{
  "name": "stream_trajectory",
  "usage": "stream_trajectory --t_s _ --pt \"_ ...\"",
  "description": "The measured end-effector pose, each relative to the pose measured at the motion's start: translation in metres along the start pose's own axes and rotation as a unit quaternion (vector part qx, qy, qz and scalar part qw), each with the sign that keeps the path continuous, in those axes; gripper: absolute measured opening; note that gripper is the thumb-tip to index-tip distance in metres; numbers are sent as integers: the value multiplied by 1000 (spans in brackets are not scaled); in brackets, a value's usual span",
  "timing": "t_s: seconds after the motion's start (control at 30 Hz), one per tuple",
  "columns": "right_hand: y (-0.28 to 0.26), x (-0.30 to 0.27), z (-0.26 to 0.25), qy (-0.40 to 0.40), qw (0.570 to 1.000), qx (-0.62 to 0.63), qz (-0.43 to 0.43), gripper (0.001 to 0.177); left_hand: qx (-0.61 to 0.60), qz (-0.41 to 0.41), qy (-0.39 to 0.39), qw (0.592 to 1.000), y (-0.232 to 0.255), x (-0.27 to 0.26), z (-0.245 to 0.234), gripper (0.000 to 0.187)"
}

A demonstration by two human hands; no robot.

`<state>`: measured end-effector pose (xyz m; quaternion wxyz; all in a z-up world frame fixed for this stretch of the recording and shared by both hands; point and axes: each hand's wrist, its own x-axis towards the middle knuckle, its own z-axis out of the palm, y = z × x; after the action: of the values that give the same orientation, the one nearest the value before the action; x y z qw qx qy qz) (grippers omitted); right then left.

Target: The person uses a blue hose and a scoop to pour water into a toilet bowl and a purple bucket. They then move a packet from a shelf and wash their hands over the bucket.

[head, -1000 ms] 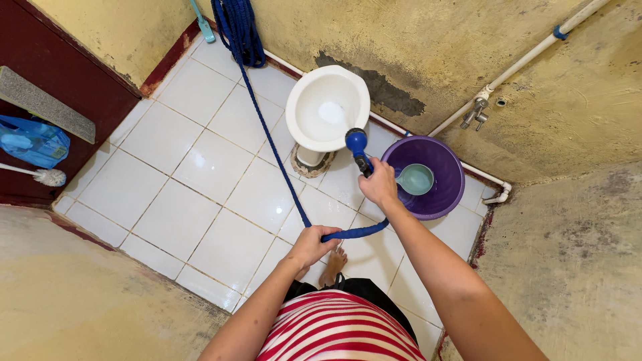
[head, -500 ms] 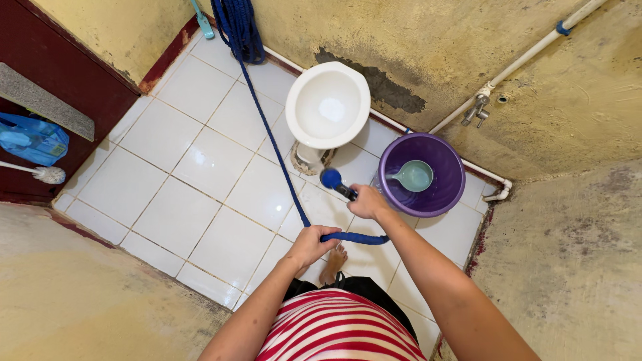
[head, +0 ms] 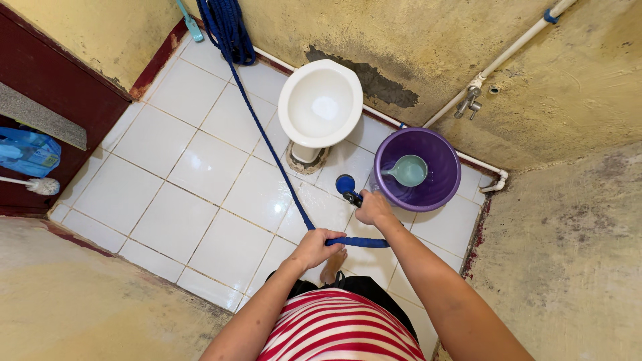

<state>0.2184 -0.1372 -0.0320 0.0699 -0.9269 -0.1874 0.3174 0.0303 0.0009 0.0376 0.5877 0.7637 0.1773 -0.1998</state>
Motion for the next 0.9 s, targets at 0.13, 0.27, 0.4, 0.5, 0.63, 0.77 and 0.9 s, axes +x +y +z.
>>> stream_trajectory --t_s 0.13,0.27,0.4,0.5,0.63,0.77,0.9 --pt "-7 -4 -12 13 1000 -2 26 51 -9 -6 5 1000 2 0 -1 36" --pt "-9 -6 -22 44 996 15 73 55 -4 1 8 1000 5 -3 -3 37" --pt "-6 -1 -26 38 995 23 93 56 7 -22 2 1000 10 -8 -5 37" --pt "-6 1 -26 26 996 24 82 54 -8 -22 0 1000 11 -8 -4 37" --pt "-9 -2 -23 42 995 31 82 52 -11 -3 3 1000 8 -7 -4 36" --pt "0 2 -16 52 994 57 80 51 1 -6 1 1000 7 -7 -6 38" --pt "12 5 5 -4 997 68 42 44 -6 -9 -7 1000 4 -8 -6 38"
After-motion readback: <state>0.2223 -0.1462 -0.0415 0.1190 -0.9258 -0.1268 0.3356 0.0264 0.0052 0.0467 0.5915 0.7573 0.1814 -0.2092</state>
